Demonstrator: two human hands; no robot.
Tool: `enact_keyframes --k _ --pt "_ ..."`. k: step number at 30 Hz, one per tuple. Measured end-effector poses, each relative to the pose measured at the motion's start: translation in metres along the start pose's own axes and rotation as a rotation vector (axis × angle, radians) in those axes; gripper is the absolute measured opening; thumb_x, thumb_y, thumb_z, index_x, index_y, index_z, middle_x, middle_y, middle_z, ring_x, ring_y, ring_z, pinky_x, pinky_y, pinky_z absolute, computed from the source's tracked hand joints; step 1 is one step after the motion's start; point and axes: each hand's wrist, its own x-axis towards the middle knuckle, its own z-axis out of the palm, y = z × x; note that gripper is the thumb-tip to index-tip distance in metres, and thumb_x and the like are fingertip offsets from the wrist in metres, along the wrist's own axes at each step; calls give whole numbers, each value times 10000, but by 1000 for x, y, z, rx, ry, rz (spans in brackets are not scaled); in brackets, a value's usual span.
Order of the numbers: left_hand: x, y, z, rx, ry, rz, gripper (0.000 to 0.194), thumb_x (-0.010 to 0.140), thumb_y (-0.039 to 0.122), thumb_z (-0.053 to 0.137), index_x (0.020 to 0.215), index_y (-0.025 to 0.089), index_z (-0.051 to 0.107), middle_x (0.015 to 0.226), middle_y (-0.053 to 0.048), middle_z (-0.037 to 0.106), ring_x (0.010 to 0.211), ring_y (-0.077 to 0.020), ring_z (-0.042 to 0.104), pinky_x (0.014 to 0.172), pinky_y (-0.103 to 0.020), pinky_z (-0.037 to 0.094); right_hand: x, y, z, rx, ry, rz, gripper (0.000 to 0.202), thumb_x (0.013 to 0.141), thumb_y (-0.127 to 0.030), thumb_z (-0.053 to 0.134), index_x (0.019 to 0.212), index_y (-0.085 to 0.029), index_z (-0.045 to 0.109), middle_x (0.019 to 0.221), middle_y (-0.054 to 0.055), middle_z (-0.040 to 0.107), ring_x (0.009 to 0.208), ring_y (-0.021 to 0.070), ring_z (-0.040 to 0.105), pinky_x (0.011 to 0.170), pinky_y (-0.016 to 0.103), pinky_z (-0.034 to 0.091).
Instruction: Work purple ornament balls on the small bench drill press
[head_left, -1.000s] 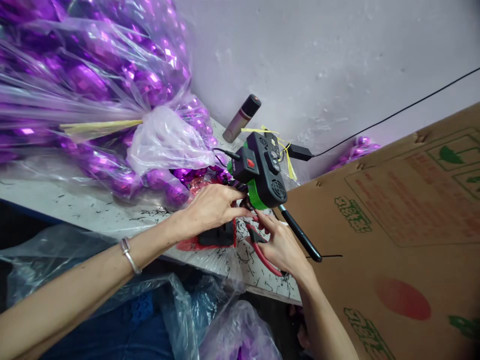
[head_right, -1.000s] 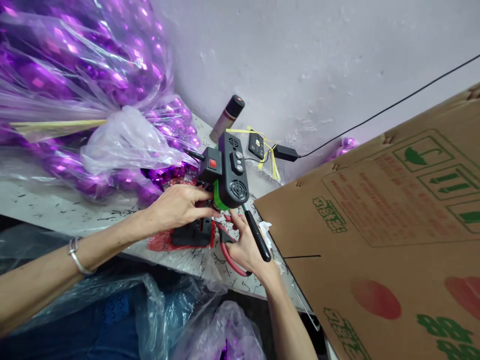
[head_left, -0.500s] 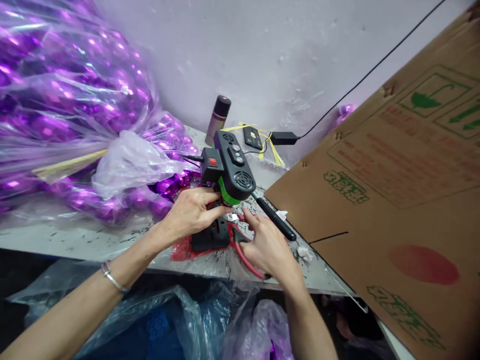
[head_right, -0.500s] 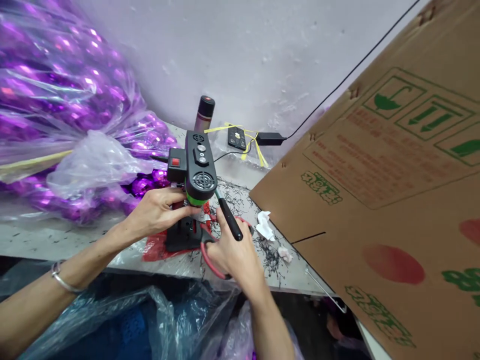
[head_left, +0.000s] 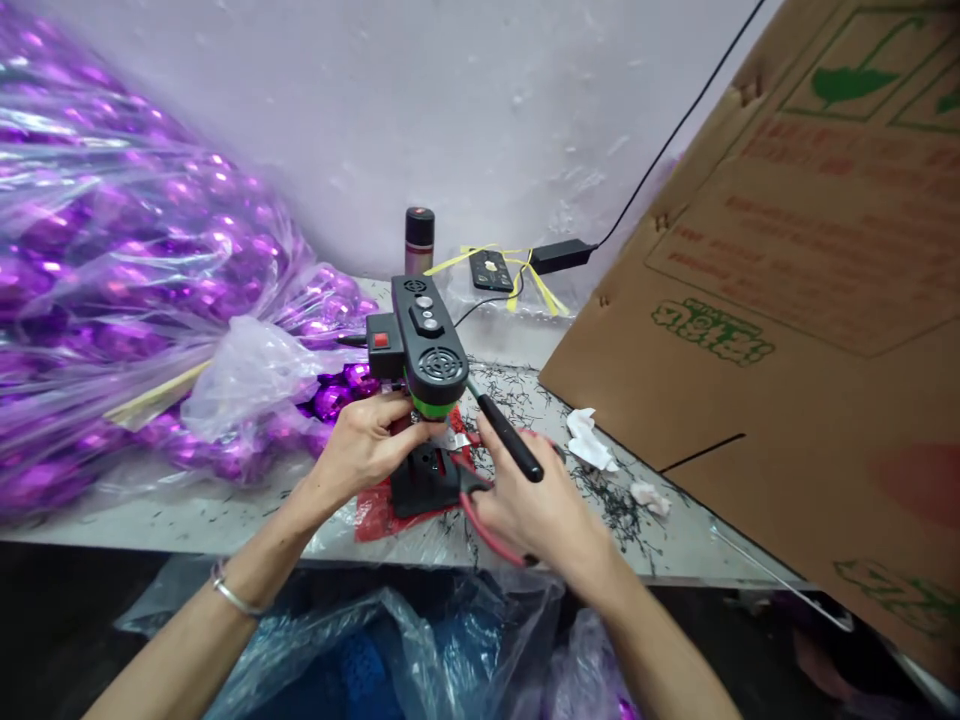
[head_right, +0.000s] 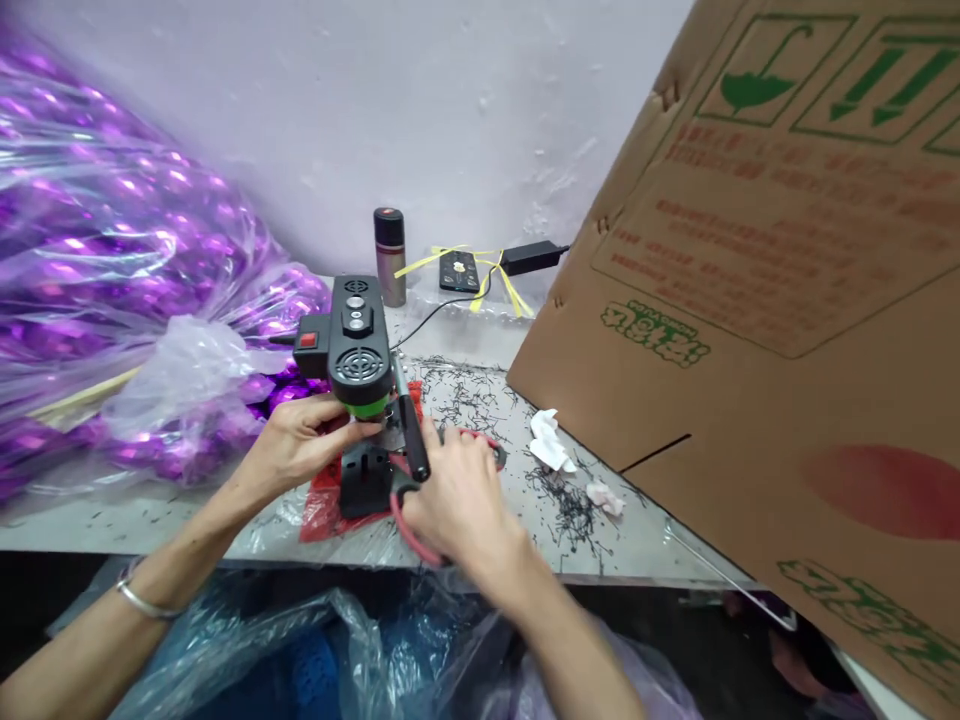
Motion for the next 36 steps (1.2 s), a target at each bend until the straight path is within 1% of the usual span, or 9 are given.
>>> enact_keyframes --k 3,5,7,14,17,21,26,31,36 --pt "-2 -2 1 10 4 -30 249 827 376 669 722 153 704 700 -12 678 607 -116 559 583 -222 414 -19 -24 21 31 77 185 591 781 -192 506 1357 -62 501 1071 211 650 985 330 595 910 454 418" --pt "-2 -4 0 28 1 -60 291 818 409 673 682 152 693 661 -8 662 576 -114 539 555 -224 405 -20 -25 23 53 85 203 564 789 -203 503 1335 -63 529 1060 217 643 998 342 589 919 471 416" --pt "-1 -4 -1 19 -4 -93 303 811 431 673 682 158 700 644 -3 658 574 -122 543 540 -226 408 -11 -12 17 61 49 133 535 785 -215 521 1304 -90 565 1052 202 648 992 340 594 892 447 424" --pt "4 4 -6 -58 -52 -128 215 782 369 678 864 193 772 771 0 730 675 -153 623 625 -233 487 55 59 -21 123 -177 -435 471 763 -272 586 1228 -231 650 835 61 706 729 204 592 620 272 359" --pt "4 6 -7 -41 -35 -141 224 765 388 682 798 185 772 696 7 704 619 -140 592 569 -219 460 76 63 -32 127 -290 -519 346 744 -284 604 1063 -234 728 742 19 690 643 161 540 568 263 312" --pt "4 4 -7 -33 -36 -148 233 760 399 686 752 180 763 669 8 687 606 -138 577 554 -214 448 87 65 -38 215 -481 -487 413 701 -273 633 1103 -247 722 768 -25 690 635 134 533 553 247 317" --pt "4 3 -7 -34 -47 -152 213 754 377 688 794 183 765 710 0 712 647 -159 610 598 -231 475 65 65 -21 126 -221 -490 483 717 -230 577 1189 -235 677 737 22 676 622 168 533 549 270 317" --pt "4 4 -7 -33 -48 -153 252 769 403 676 801 169 762 690 3 689 625 -146 587 574 -221 448 38 56 2 -20 84 -419 681 719 -182 569 1397 -151 518 1020 154 669 864 275 596 721 343 400" --pt "5 7 -9 3 -61 -140 287 778 424 666 831 160 765 648 14 655 587 -126 549 550 -211 414 43 61 -2 171 -84 -387 633 754 -231 581 1386 -234 546 924 81 719 775 218 611 664 280 398"
